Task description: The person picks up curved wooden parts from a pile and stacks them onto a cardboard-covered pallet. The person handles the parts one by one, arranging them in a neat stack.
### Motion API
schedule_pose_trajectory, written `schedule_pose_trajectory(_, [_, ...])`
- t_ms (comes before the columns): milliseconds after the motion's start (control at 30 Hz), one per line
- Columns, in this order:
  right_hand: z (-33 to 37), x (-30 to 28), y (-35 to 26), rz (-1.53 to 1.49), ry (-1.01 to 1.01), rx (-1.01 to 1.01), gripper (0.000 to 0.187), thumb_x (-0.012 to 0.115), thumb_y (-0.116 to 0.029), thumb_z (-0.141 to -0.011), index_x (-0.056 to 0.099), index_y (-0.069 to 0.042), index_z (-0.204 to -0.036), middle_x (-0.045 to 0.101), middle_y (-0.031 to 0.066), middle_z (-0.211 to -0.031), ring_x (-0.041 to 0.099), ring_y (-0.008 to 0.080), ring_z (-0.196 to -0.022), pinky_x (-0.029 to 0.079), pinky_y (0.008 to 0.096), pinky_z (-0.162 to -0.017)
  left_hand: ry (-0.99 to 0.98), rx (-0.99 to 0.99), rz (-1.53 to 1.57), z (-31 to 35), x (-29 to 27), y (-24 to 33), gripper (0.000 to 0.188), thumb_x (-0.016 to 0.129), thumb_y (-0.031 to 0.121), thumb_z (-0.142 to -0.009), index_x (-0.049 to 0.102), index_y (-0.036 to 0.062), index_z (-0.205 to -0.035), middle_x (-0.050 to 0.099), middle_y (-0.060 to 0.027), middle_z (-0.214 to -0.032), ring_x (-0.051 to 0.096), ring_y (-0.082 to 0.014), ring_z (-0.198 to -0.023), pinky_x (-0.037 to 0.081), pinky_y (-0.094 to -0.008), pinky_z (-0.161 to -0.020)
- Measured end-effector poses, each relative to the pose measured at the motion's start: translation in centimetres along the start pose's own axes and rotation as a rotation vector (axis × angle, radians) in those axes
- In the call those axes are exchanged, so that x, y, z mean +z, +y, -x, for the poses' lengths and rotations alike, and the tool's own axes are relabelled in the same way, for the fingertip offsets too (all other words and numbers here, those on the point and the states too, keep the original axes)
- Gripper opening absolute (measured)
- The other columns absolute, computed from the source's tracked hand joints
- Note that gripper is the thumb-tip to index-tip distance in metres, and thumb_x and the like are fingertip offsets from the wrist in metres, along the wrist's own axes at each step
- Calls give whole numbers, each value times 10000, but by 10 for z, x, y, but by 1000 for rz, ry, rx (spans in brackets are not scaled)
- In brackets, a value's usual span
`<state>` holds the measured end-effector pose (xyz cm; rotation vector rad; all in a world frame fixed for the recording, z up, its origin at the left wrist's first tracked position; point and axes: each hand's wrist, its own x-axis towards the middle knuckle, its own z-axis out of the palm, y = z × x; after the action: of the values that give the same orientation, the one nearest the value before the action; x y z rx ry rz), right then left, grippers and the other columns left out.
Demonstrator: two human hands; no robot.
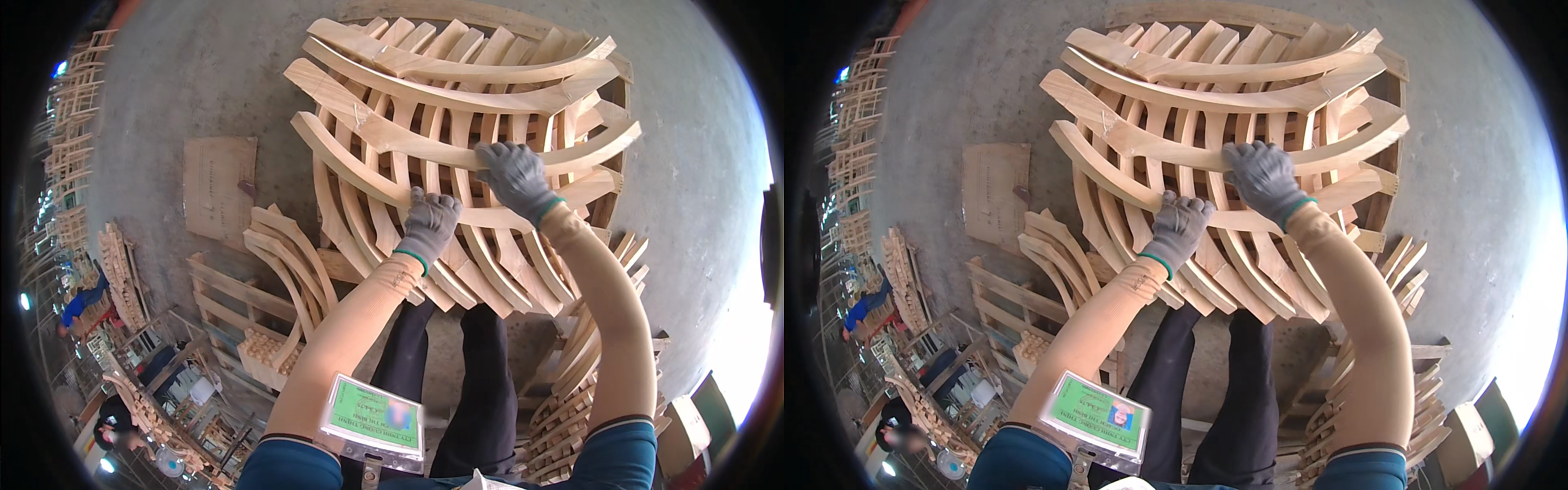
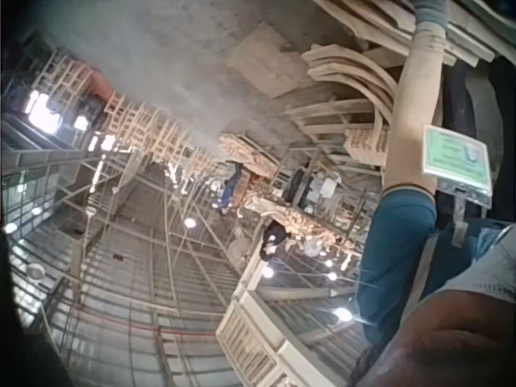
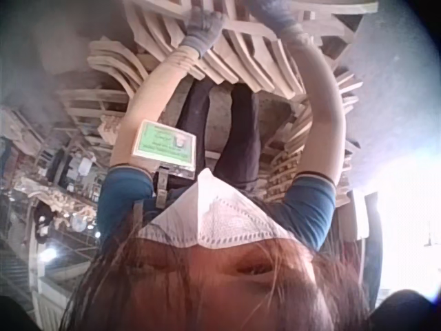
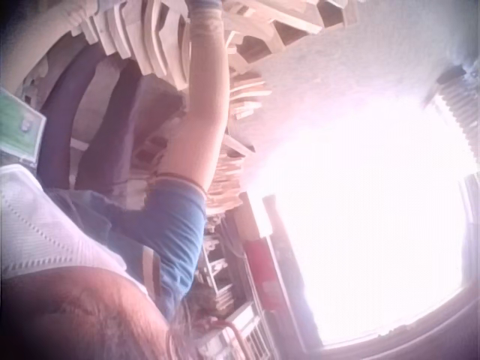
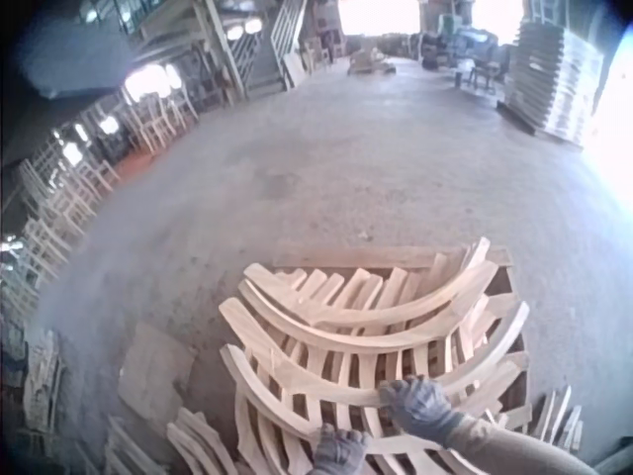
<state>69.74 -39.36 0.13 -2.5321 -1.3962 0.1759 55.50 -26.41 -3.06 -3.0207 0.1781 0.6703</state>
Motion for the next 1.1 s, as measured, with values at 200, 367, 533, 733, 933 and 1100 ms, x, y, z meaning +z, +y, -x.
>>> schedule_pose_trajectory(200, [-22, 33, 10, 61, 180, 109, 422, 674, -303, -741, 536, -107, -1089, 545, 61, -942, 541, 258, -887, 429, 396, -793, -46, 76, 65, -8, -14, -2, 243, 475, 161, -858, 573, 171, -1080, 594, -10, -971, 561, -197, -946, 400, -433, -882])
schedule_pose_trajectory(367, [-27, 11, -5, 27, 411, 411, 470, 681, -274, -732, 535, -127, -1154, 554, 71, -1038, 512, 293, -977, 388, 430, -865, -8, 12, 38, -27, -9, -25, 244, 454, 137, -850, 577, 151, -1060, 598, -19, -965, 558, -210, -958, 414, -414, -863])
schedule_pose_trajectory(533, [69, -31, 19, -179, 654, 584, 364, 701, -148, -738, 599, -87, -1082, 597, 95, -1066, 556, 283, -984, 433, 386, -853, 65, 54, 65, -64, -40, -22, 269, 584, 115, -772, 572, 141, -1039, 588, -61, -963, 548, -251, -944, 444, -389, -813])
schedule_pose_trajectory(733, [287, -27, 71, -33, 673, 1075, 224, 687, -87, -760, 664, -64, -982, 649, 102, -998, 607, 264, -942, 473, 350, -849, 143, 48, 88, -71, -16, -34, 496, 663, 133, -730, 517, 120, -1204, 560, -101, -1080, 521, -306, -1010, 438, -414, -877])
schedule_pose_trajectory(933, [528, 39, 108, -224, 114, 1741, 315, 563, -299, -835, 661, -55, -1006, 640, 168, -1034, 608, 320, -965, 462, 361, -866, 15, -100, -67, -72, -34, -9, 539, 627, 184, -795, 452, 154, -1304, 500, -90, -1266, 486, -302, -1121, 393, -417, -967])
schedule_pose_trajectory(1100, [589, 131, 134, -233, -298, 1801, 498, 556, -465, -814, 604, -48, -1083, 616, 232, -1066, 581, 390, -1009, 457, 425, -875, 350, 41, -130, -20, -29, 20, 584, 601, 244, -851, 374, 68, -1360, 419, -164, -1345, 416, -328, -1216, 341, -433, -1023])
